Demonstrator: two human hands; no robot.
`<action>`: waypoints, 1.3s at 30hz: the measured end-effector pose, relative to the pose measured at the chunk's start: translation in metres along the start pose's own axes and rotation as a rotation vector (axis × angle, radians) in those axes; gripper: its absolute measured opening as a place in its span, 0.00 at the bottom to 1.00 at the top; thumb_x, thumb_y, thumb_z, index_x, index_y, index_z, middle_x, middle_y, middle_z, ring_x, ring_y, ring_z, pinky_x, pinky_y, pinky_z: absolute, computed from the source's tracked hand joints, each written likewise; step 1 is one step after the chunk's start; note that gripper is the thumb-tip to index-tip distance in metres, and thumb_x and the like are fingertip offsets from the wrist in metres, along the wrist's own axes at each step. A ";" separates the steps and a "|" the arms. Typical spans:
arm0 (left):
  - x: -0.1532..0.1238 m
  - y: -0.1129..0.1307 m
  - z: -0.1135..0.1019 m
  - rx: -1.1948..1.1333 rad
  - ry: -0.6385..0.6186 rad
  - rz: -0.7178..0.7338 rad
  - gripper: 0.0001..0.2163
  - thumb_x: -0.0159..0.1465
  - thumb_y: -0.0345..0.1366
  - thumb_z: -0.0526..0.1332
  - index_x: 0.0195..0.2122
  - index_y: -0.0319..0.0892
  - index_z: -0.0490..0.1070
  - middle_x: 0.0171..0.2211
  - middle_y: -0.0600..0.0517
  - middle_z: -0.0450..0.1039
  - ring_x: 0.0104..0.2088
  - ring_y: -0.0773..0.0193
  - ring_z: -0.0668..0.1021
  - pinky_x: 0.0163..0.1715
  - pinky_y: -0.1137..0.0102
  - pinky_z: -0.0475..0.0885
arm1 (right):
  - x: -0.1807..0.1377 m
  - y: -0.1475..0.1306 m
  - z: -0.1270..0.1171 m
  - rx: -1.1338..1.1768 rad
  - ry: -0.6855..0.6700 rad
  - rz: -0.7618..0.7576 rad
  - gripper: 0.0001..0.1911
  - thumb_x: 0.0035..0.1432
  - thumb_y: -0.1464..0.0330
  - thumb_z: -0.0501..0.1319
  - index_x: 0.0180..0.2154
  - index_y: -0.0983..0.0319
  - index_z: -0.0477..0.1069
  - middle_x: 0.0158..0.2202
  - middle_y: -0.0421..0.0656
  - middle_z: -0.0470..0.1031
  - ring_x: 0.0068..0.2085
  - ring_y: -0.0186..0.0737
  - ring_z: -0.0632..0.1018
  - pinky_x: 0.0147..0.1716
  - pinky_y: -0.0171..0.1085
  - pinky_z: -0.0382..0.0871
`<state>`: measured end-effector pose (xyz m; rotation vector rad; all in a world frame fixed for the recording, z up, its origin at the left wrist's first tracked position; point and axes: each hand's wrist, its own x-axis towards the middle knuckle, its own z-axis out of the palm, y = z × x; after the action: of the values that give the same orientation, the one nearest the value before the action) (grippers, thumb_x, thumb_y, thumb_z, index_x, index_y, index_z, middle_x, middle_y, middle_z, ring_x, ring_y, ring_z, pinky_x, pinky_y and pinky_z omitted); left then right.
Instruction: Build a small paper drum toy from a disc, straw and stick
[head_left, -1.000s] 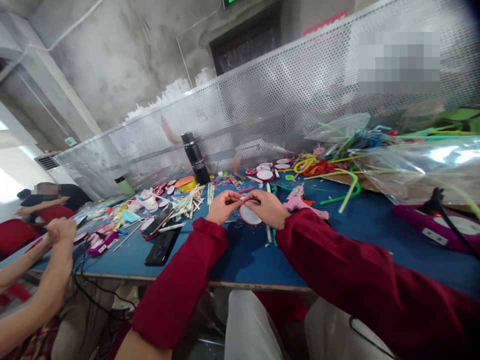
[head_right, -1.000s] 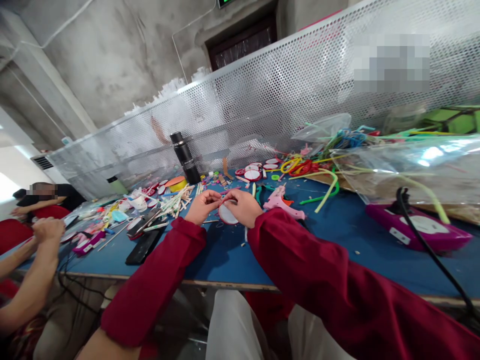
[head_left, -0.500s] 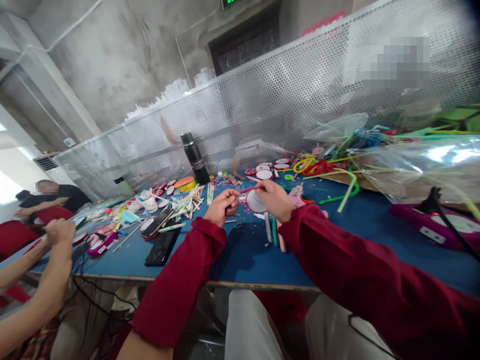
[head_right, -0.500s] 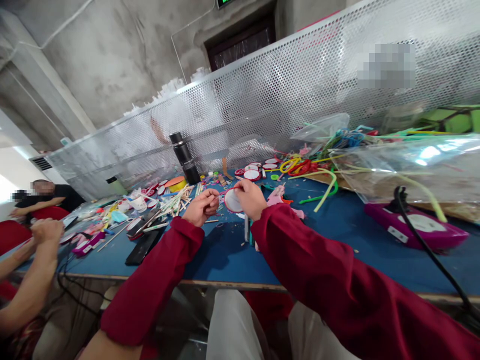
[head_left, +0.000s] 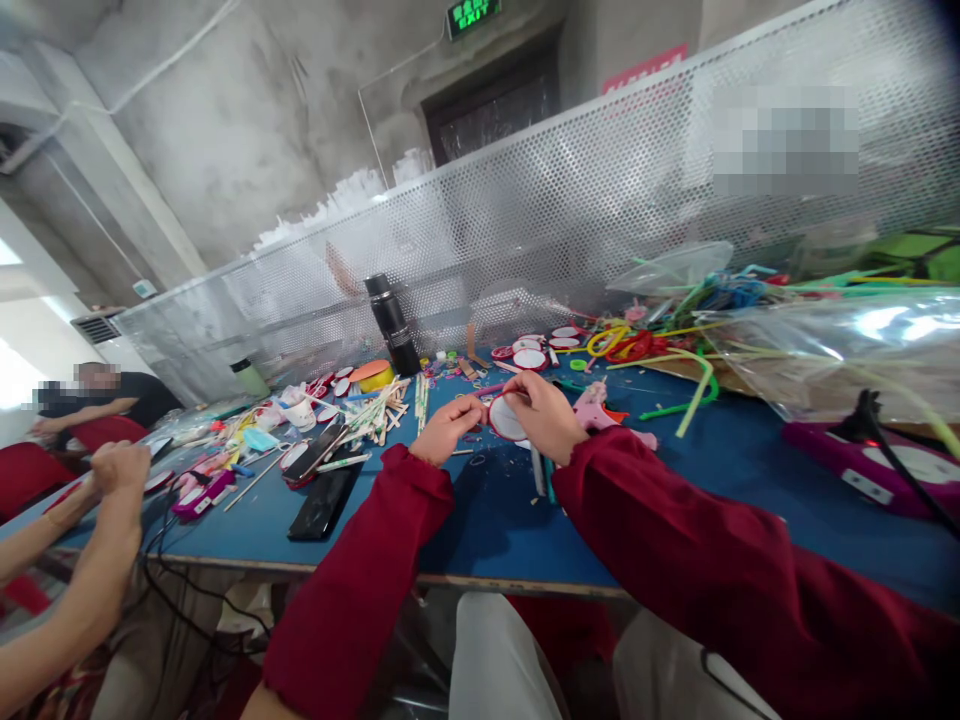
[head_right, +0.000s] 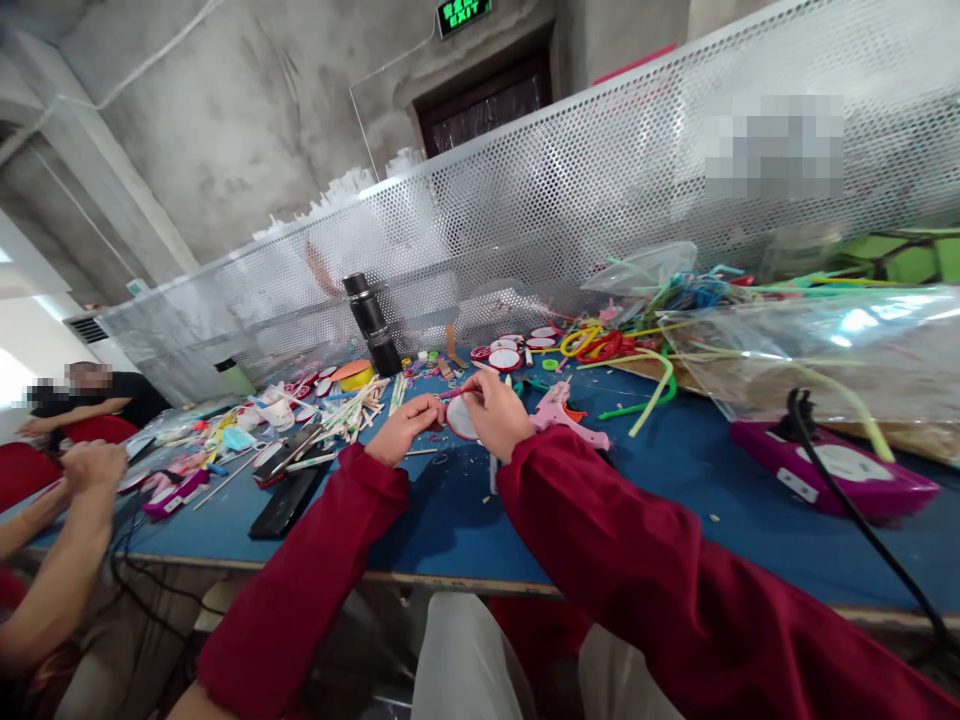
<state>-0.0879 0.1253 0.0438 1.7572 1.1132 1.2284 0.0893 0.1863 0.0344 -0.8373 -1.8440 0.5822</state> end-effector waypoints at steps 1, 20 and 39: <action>0.000 0.001 0.000 -0.019 0.007 -0.003 0.16 0.59 0.50 0.63 0.31 0.40 0.71 0.32 0.51 0.69 0.34 0.65 0.71 0.37 0.71 0.68 | -0.001 -0.001 -0.002 0.003 0.003 -0.009 0.07 0.56 0.68 0.55 0.36 0.60 0.70 0.36 0.43 0.75 0.37 0.40 0.75 0.37 0.38 0.66; -0.001 -0.001 -0.009 0.059 0.107 -0.110 0.27 0.49 0.40 0.73 0.50 0.39 0.77 0.27 0.51 0.78 0.27 0.64 0.76 0.31 0.69 0.72 | -0.002 -0.004 -0.011 -0.074 -0.112 -0.007 0.10 0.58 0.60 0.58 0.32 0.59 0.74 0.28 0.39 0.77 0.27 0.35 0.72 0.27 0.34 0.60; 0.001 -0.008 -0.004 0.163 0.057 -0.059 0.16 0.53 0.47 0.70 0.35 0.38 0.77 0.29 0.52 0.75 0.30 0.66 0.74 0.33 0.72 0.69 | -0.014 -0.012 -0.006 -0.056 -0.271 -0.102 0.24 0.58 0.73 0.54 0.56 0.53 0.67 0.40 0.40 0.78 0.33 0.37 0.76 0.34 0.35 0.66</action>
<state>-0.0937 0.1292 0.0377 1.8047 1.3211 1.1874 0.0953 0.1679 0.0368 -0.7228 -2.1445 0.6050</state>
